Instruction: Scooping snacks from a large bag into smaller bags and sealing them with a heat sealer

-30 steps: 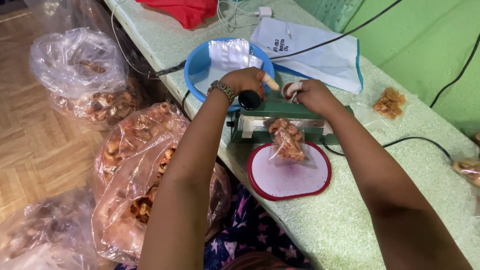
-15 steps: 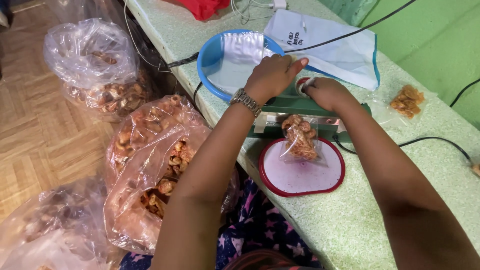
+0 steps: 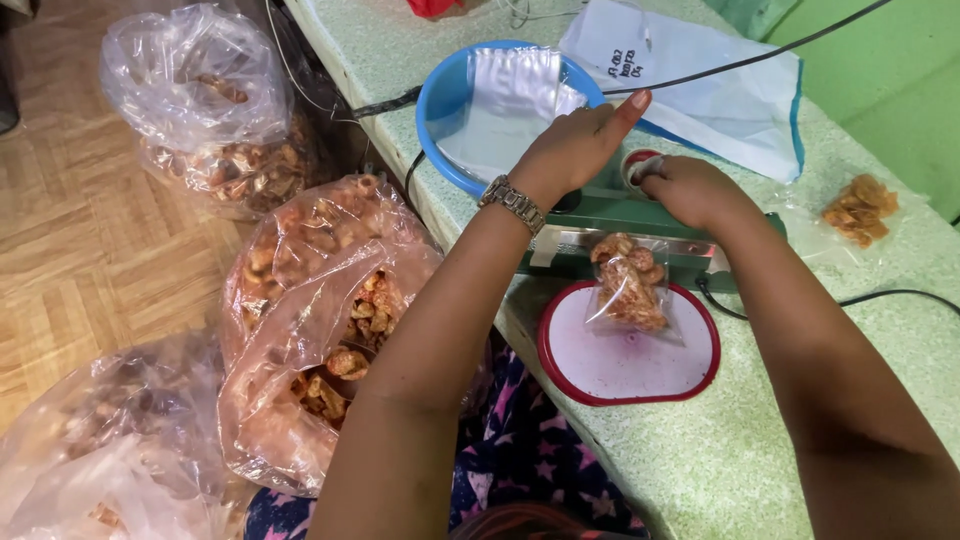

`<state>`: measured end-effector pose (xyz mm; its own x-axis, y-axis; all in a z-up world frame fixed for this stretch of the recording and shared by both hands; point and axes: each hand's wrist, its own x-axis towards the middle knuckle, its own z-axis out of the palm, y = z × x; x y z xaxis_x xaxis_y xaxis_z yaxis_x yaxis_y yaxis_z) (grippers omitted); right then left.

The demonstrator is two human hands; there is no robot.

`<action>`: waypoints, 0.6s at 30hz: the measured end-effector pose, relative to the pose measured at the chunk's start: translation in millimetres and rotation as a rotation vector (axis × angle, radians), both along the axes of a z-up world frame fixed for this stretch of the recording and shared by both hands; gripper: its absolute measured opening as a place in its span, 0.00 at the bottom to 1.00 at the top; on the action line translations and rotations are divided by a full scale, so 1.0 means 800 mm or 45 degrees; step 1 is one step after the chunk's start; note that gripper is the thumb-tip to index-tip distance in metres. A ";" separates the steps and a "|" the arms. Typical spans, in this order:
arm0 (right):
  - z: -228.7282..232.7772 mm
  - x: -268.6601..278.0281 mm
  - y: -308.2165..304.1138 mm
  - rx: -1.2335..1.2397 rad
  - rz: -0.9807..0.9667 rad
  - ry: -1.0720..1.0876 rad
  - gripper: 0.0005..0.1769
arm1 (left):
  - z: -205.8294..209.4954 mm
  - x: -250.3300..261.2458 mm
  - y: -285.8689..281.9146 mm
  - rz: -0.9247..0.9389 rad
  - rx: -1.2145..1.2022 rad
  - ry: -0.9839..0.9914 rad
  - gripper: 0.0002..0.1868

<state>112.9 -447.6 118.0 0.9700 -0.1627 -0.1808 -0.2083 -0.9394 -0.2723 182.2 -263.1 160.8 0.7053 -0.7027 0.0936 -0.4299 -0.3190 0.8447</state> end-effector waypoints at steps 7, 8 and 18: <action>0.009 -0.001 0.008 0.045 -0.074 0.050 0.18 | -0.003 0.005 -0.003 -0.022 0.020 0.025 0.50; 0.007 0.000 0.006 0.041 -0.061 0.052 0.18 | -0.005 0.007 -0.005 -0.044 0.006 0.015 0.51; 0.005 -0.002 0.004 0.078 -0.031 0.008 0.18 | -0.004 0.005 -0.004 -0.051 -0.044 0.025 0.49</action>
